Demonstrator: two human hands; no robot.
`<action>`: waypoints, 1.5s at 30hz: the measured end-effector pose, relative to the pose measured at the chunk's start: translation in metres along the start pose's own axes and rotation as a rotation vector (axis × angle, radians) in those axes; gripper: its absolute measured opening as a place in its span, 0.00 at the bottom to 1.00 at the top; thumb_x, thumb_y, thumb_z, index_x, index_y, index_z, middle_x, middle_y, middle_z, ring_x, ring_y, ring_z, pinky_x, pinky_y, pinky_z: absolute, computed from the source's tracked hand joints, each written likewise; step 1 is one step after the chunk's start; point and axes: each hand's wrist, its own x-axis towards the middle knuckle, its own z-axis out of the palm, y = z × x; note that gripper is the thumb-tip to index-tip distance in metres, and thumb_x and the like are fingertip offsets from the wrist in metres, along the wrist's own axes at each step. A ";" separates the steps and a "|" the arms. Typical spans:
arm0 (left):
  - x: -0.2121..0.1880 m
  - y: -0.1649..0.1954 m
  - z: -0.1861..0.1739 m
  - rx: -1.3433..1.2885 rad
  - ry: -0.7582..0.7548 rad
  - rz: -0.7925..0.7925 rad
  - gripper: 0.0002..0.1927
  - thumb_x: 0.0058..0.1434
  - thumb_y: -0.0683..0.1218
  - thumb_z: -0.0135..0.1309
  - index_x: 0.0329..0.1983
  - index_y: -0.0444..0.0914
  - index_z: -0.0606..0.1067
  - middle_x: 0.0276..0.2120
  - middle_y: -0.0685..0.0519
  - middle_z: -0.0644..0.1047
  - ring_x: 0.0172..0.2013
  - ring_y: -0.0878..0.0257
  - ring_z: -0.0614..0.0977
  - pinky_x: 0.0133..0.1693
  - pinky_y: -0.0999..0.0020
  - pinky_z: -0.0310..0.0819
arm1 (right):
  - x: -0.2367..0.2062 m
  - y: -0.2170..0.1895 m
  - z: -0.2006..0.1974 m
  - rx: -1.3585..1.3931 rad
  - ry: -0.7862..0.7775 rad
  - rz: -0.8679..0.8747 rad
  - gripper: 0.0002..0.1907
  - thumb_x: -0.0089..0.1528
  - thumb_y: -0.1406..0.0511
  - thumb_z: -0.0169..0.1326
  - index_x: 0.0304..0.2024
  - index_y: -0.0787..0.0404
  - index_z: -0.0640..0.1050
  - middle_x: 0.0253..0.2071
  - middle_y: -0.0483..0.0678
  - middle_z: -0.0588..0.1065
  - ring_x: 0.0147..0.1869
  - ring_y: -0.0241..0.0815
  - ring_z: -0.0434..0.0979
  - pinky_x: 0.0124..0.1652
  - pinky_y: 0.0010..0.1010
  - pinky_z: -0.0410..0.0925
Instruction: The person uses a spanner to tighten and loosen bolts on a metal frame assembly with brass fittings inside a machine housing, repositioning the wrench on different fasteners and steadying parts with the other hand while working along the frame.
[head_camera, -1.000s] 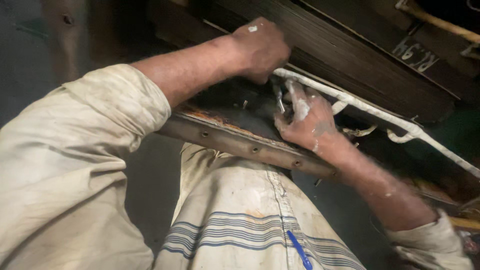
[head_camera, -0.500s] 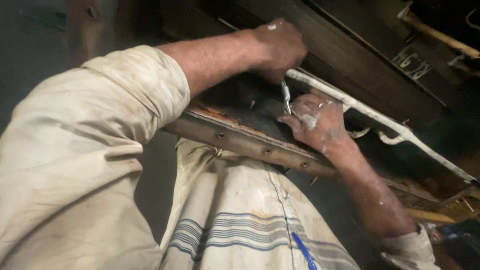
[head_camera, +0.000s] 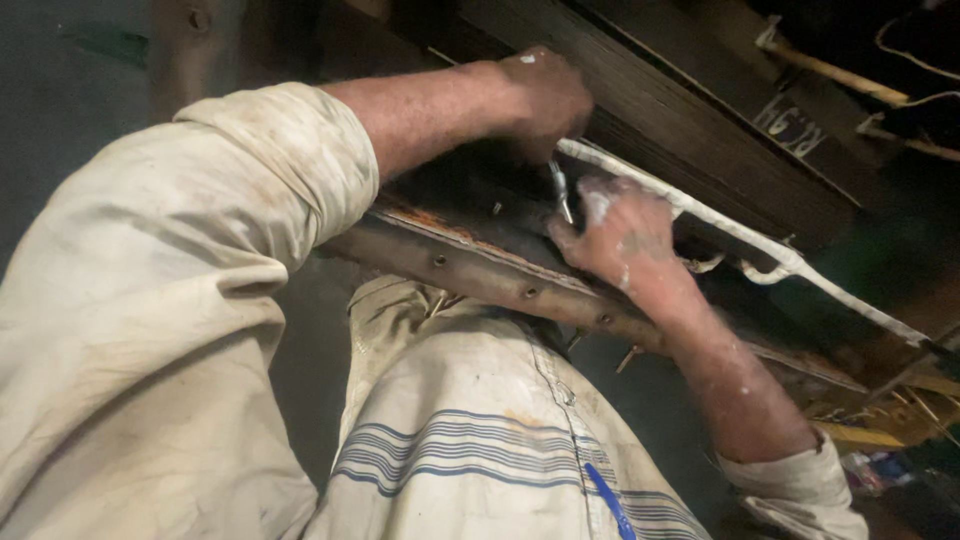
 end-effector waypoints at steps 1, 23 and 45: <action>0.001 0.001 -0.001 0.003 -0.019 -0.004 0.09 0.52 0.48 0.63 0.34 0.40 0.84 0.34 0.41 0.83 0.40 0.43 0.84 0.43 0.47 0.78 | 0.003 0.000 -0.001 0.008 -0.006 -0.012 0.19 0.55 0.52 0.65 0.34 0.62 0.81 0.30 0.58 0.79 0.34 0.59 0.80 0.34 0.51 0.72; -0.004 -0.001 -0.004 -0.160 -0.091 -0.116 0.09 0.52 0.45 0.62 0.36 0.38 0.84 0.40 0.42 0.83 0.43 0.47 0.84 0.45 0.51 0.79 | -0.015 0.019 0.017 0.132 0.232 -0.209 0.05 0.62 0.64 0.64 0.32 0.57 0.84 0.31 0.51 0.81 0.35 0.53 0.81 0.35 0.43 0.73; 0.021 -0.015 0.018 -0.178 -0.033 -0.095 0.11 0.46 0.48 0.65 0.29 0.37 0.83 0.32 0.41 0.82 0.36 0.46 0.84 0.39 0.49 0.78 | 0.000 0.023 0.019 0.201 0.261 -0.238 0.06 0.59 0.62 0.63 0.29 0.57 0.83 0.25 0.52 0.77 0.28 0.55 0.78 0.29 0.46 0.71</action>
